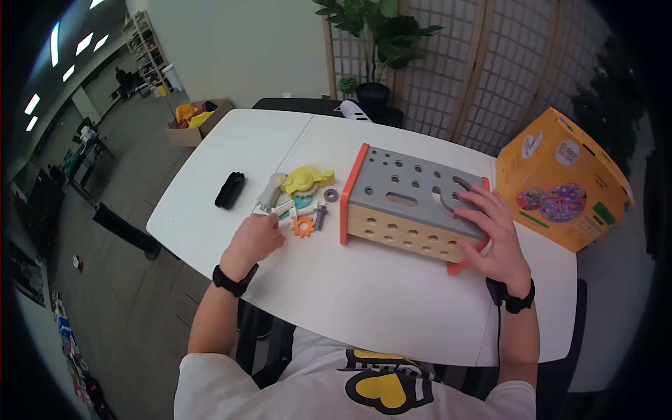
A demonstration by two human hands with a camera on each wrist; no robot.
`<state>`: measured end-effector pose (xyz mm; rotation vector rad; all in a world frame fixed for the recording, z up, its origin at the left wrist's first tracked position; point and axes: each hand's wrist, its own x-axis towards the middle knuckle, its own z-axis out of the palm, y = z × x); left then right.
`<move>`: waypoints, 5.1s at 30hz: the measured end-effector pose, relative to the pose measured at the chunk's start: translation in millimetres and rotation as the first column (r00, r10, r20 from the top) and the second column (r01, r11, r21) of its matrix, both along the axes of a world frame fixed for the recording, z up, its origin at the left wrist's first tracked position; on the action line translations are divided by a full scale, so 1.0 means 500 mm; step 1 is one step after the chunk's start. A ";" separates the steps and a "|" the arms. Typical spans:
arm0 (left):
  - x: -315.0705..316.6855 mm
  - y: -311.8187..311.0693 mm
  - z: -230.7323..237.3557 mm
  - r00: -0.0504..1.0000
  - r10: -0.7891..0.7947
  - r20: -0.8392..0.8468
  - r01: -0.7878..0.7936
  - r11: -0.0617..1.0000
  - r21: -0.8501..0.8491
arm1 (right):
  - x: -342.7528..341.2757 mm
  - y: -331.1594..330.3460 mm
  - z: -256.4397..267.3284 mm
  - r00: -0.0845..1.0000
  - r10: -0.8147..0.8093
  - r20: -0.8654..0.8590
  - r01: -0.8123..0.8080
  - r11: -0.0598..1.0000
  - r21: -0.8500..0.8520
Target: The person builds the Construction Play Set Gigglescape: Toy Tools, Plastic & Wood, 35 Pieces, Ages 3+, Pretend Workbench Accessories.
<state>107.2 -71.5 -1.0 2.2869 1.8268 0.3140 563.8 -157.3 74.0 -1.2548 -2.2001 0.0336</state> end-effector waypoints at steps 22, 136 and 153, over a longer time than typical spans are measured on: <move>0.339 0.007 0.324 0.654 -0.688 0.316 0.586 0.724 0.363 | 0.040 -0.015 -0.013 0.999 0.005 -0.033 -0.006 1.000 -0.030; 0.533 -0.019 0.311 0.556 -0.831 0.024 0.817 0.551 0.170 | 0.030 -0.018 -0.017 0.999 0.006 -0.048 -0.009 0.998 -0.056; 0.529 -0.019 0.307 0.525 -0.851 0.000 0.845 0.521 0.116 | 0.032 -0.020 -0.018 0.999 0.003 -0.033 -0.005 0.998 -0.061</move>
